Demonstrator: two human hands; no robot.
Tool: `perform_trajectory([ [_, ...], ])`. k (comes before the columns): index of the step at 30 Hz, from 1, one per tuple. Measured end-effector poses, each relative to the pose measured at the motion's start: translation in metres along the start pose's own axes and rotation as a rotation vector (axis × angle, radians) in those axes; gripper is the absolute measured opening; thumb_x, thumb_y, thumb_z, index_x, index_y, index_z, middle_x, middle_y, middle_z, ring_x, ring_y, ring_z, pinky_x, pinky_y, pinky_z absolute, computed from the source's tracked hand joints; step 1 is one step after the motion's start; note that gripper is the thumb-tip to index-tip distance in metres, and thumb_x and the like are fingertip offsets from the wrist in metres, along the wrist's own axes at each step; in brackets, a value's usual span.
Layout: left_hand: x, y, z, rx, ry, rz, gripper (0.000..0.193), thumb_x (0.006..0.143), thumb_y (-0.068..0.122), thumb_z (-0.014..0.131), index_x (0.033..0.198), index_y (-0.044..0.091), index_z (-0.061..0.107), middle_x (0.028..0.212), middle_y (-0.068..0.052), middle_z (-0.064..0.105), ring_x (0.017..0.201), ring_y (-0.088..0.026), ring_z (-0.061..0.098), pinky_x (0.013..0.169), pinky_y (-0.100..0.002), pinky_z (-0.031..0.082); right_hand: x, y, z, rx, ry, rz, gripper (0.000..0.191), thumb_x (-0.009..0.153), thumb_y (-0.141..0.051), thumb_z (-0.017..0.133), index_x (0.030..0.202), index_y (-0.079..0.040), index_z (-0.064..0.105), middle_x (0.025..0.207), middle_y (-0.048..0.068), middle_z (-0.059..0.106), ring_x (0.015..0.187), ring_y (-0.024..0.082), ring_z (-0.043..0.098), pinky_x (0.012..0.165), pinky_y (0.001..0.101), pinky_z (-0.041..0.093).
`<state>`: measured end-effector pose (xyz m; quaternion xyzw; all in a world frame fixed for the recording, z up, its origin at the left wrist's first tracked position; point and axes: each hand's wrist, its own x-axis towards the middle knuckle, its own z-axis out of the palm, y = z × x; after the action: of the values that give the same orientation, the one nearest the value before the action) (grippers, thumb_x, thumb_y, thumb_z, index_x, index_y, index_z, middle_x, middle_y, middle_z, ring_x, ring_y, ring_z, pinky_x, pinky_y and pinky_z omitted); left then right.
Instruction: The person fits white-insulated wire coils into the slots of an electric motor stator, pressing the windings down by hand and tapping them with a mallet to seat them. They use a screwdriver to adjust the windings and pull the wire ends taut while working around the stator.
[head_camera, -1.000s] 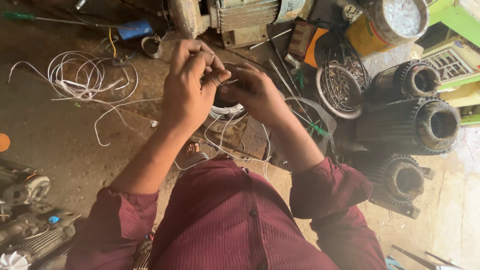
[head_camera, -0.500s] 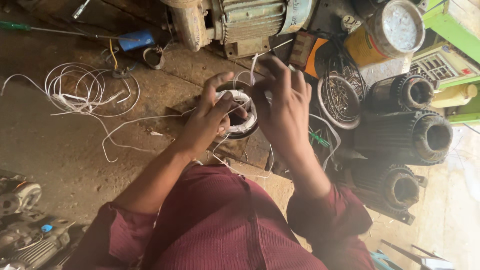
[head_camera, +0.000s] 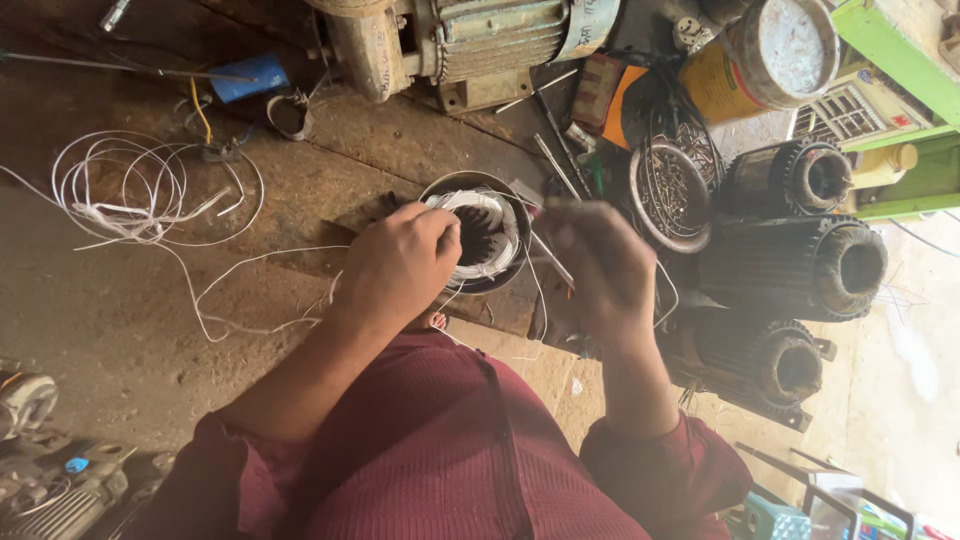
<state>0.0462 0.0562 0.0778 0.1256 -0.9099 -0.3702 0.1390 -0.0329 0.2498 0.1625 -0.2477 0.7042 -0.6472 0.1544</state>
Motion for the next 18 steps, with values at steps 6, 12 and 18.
perform_trajectory([
  [6,0.003,0.001,0.000,0.150,0.019,0.109,0.016,0.096,0.024,0.068,0.092,0.010,0.074,0.089,-0.010,0.068,0.084,-0.033,0.068,0.069,-0.044,0.057,0.033,0.024,0.011,-0.731,0.090,-0.212,0.014,0.102,-0.006,0.067,0.116,-0.004,0.064,0.102,0.005,0.076,0.087,0.017,0.074,0.076,0.0315,0.057],
  [12,-0.005,0.007,0.007,0.377,0.007,0.141,0.022,0.099,0.026,0.065,0.092,0.007,0.073,0.112,-0.014,0.054,0.106,-0.032,0.053,0.085,-0.047,0.051,0.054,0.047,0.028,-0.997,0.075,-0.420,0.017,0.094,-0.003,0.076,0.110,-0.007,0.073,0.094,0.010,0.072,0.083,0.030,0.071,0.076,0.0401,0.057],
  [18,-0.005,0.003,0.008,0.347,-0.022,0.117,0.027,0.097,0.028,0.066,0.085,0.005,0.074,0.125,-0.019,0.048,0.109,-0.037,0.051,0.091,-0.054,0.045,0.064,0.057,0.028,-0.957,-0.052,-0.328,0.012,0.092,-0.008,0.075,0.104,-0.008,0.075,0.095,0.010,0.072,0.082,0.030,0.072,0.073,0.0395,0.059],
])
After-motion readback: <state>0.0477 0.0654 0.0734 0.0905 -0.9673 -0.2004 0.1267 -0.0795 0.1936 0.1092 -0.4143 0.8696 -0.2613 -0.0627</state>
